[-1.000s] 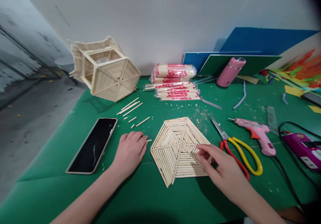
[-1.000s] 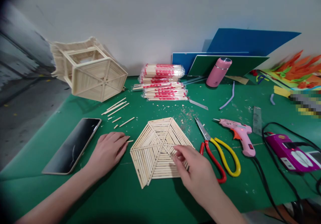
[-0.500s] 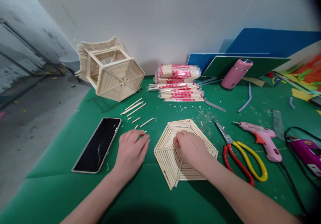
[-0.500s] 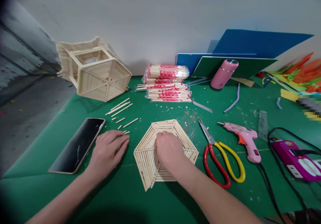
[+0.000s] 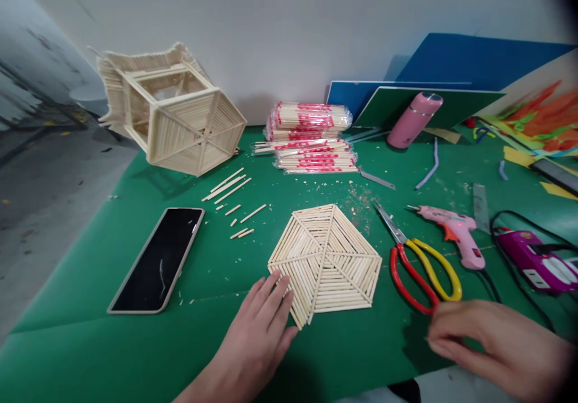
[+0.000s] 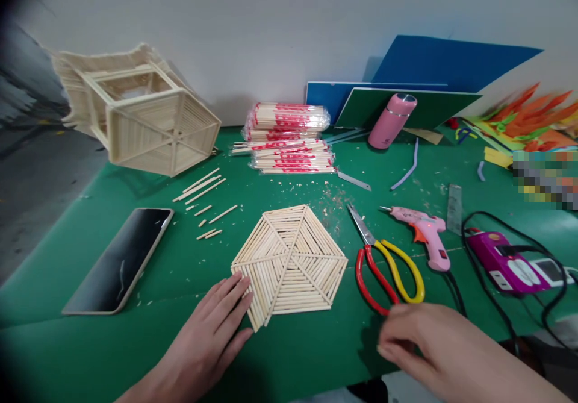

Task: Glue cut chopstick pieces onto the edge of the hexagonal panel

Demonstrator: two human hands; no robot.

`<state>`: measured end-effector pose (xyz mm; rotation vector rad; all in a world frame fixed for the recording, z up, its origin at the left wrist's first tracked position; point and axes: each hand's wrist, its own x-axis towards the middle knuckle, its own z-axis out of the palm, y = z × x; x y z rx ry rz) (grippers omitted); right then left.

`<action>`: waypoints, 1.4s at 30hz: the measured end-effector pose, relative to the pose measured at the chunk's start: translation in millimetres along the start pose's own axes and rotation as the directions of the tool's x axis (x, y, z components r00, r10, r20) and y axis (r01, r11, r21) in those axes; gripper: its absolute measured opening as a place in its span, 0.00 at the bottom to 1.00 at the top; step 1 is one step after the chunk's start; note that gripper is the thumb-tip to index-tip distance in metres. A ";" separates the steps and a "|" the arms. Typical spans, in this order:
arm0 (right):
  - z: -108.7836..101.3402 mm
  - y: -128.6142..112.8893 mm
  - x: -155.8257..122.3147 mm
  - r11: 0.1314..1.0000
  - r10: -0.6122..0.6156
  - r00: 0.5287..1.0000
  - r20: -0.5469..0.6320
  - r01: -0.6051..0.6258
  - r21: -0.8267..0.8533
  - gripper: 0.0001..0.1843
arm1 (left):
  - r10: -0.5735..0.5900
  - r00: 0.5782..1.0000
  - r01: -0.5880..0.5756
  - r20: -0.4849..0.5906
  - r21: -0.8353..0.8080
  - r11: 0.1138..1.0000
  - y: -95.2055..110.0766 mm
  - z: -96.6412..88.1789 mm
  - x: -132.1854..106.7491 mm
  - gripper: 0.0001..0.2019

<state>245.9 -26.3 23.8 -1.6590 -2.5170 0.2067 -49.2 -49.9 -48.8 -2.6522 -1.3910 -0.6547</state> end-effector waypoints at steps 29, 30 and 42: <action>55.9 -14.2 32.9 1.000 -0.023 0.997 -0.078 0.022 -0.013 0.33 | 0.001 0.992 0.012 0.126 -0.103 0.995 -35.9 -15.2 24.8 0.18; 56.1 -13.8 32.9 1.000 -0.025 0.996 -0.080 0.025 -0.011 0.33 | 0.006 0.992 0.006 0.123 -0.097 0.995 -36.5 -15.0 24.2 0.18; 62.3 -16.1 32.6 1.000 -0.022 0.990 -0.138 0.023 -0.001 0.33 | 0.060 0.981 -0.049 0.187 -0.063 0.997 -50.9 -21.1 27.7 0.19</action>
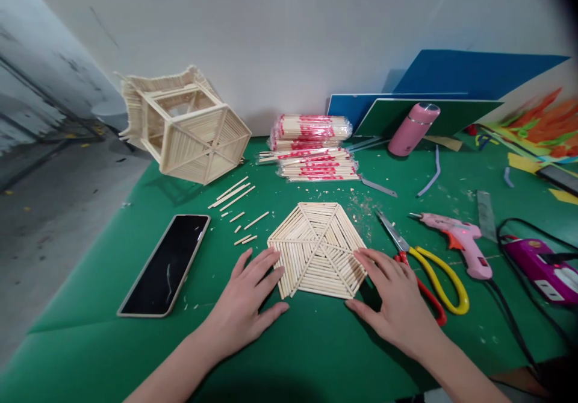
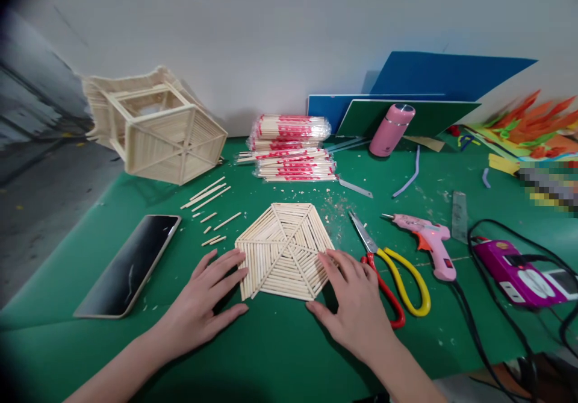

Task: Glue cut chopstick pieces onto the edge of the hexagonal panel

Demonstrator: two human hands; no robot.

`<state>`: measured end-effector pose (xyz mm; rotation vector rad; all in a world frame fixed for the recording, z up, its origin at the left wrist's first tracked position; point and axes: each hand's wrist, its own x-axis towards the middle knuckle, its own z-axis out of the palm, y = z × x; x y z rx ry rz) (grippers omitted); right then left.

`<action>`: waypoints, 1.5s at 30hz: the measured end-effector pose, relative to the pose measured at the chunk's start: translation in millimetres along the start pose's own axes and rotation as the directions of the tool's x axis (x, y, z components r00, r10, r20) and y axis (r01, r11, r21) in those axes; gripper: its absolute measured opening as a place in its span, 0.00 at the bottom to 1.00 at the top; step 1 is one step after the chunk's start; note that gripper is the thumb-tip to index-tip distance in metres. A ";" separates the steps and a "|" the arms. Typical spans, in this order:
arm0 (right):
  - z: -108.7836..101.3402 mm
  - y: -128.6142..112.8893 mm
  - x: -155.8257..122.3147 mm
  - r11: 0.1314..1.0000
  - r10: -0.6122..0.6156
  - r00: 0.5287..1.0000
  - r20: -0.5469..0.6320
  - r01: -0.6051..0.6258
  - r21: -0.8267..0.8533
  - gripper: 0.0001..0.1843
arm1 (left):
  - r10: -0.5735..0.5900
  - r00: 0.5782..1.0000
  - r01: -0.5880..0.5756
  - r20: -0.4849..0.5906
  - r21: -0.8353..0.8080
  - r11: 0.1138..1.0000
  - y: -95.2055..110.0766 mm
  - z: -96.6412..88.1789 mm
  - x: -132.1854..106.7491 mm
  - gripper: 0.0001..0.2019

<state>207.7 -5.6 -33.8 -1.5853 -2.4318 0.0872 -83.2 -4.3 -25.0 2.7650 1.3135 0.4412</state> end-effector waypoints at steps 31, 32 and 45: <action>0.5 6.0 -2.1 0.996 0.028 0.999 -0.029 -0.026 0.080 0.35 | -0.033 0.997 0.029 0.067 0.059 0.998 6.5 -0.1 3.9 0.22; -1.1 6.9 -2.5 0.993 0.038 0.998 -0.051 -0.032 0.114 0.33 | -0.034 0.998 0.030 0.059 0.069 0.997 8.4 -0.2 5.2 0.23; 0.0 28.2 -27.0 0.968 0.236 0.946 -0.223 -0.248 -0.027 0.23 | 0.264 0.917 -0.201 0.298 -0.227 0.953 53.1 14.4 56.6 0.31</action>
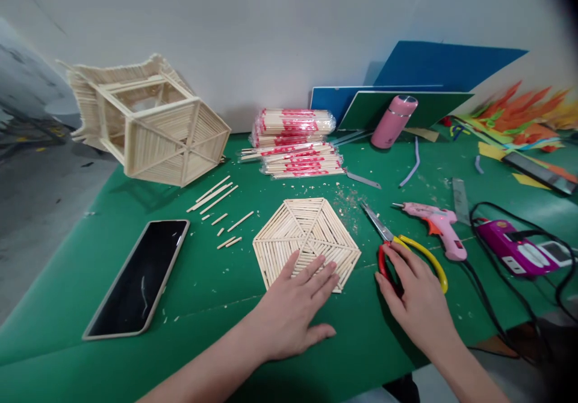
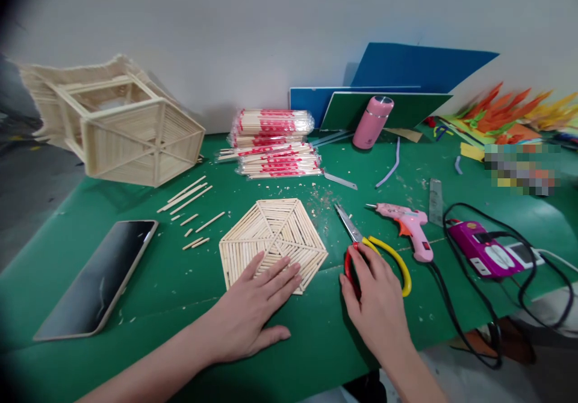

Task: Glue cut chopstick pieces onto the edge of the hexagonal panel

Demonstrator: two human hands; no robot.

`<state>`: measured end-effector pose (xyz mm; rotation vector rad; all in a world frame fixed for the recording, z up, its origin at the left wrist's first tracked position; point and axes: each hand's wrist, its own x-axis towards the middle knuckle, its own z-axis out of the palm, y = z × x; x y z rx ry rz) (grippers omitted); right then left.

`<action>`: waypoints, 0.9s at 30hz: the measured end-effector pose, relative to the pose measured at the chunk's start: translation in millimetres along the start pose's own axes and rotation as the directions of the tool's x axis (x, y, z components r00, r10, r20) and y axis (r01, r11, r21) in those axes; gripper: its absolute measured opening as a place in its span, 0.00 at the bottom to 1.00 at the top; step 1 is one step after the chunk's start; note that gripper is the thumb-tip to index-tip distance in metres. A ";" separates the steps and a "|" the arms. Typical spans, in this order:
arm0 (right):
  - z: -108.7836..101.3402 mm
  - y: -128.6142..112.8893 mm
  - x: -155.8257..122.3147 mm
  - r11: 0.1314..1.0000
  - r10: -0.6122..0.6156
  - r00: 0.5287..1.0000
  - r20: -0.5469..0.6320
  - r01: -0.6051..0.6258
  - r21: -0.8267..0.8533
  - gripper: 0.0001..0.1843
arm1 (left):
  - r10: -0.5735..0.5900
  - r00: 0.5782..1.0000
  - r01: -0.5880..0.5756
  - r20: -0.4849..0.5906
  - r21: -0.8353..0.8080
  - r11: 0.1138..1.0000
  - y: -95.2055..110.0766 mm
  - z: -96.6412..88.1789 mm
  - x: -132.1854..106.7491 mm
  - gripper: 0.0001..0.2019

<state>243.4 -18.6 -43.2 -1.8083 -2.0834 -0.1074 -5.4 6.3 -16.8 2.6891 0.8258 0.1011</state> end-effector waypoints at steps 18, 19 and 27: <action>2.3 26.9 14.8 1.000 -0.028 0.999 -0.045 0.028 -0.011 0.21 | -0.001 0.999 0.004 0.037 -0.095 0.995 -3.8 -3.1 -1.0 0.31; 1.5 23.3 15.4 1.000 -0.016 0.997 -0.077 0.018 0.026 0.20 | 0.001 0.999 0.002 0.036 -0.101 0.995 -3.7 -3.7 -1.3 0.31; 1.7 -36.1 58.8 0.893 -0.042 0.990 -0.135 0.098 0.439 0.08 | -0.049 0.988 0.040 -0.148 -0.063 0.997 -1.8 -5.7 -8.2 0.30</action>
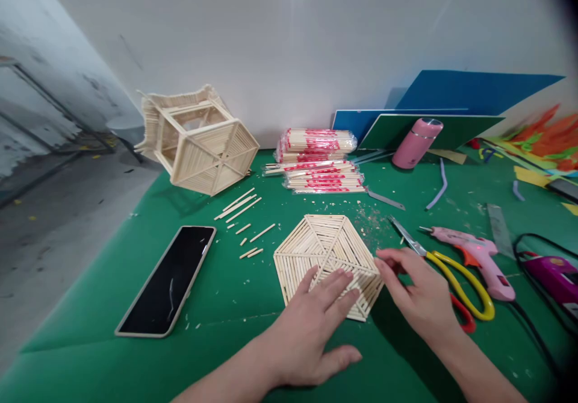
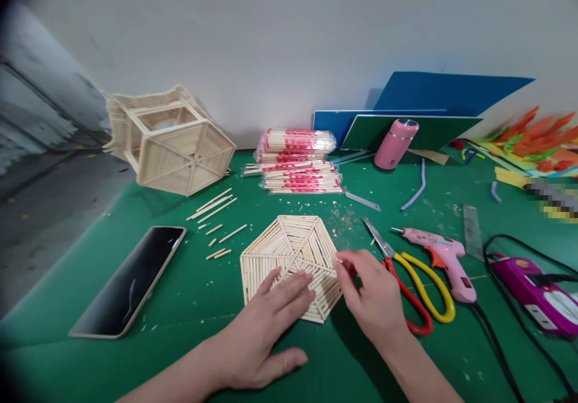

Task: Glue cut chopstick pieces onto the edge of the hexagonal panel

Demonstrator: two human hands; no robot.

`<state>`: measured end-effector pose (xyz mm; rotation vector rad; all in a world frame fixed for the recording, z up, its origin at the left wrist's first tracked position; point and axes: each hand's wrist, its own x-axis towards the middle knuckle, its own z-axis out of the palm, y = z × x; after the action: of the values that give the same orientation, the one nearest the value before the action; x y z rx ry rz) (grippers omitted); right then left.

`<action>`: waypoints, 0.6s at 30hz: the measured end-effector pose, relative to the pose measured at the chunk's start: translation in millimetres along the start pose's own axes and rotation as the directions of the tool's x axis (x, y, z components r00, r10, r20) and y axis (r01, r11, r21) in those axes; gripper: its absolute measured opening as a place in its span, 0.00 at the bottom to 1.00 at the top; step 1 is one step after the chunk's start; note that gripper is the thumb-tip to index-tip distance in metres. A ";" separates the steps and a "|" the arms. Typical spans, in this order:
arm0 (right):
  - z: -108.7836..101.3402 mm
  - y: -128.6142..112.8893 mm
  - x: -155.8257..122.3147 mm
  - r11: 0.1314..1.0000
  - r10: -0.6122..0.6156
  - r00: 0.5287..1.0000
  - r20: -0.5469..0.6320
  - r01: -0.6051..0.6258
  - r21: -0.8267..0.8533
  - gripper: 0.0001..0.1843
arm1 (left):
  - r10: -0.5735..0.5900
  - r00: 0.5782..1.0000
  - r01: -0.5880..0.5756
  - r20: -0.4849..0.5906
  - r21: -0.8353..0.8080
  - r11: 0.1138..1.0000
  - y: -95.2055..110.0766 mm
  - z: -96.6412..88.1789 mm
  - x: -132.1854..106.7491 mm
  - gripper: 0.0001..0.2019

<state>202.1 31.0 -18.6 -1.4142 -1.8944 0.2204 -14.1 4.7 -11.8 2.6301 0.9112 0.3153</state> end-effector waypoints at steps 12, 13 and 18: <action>19.9 3.4 8.4 0.994 0.011 0.999 -0.045 -0.006 0.110 0.12 | -0.465 0.772 0.613 -0.434 0.312 0.726 -96.6 -39.1 -17.7 0.14; 19.0 3.3 7.9 0.993 0.017 0.999 -0.043 -0.012 0.114 0.12 | -0.473 0.773 0.618 -0.422 0.334 0.712 -99.1 -40.3 -16.9 0.14; 17.7 -1.2 9.0 0.988 0.026 1.000 -0.003 -0.026 0.154 0.11 | -0.496 0.770 0.635 -0.402 0.404 0.658 -103.4 -42.8 -11.3 0.14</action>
<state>188.7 43.6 -26.4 -1.3343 -1.8145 0.3680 -93.7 84.2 -13.4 2.5741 2.1243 0.2703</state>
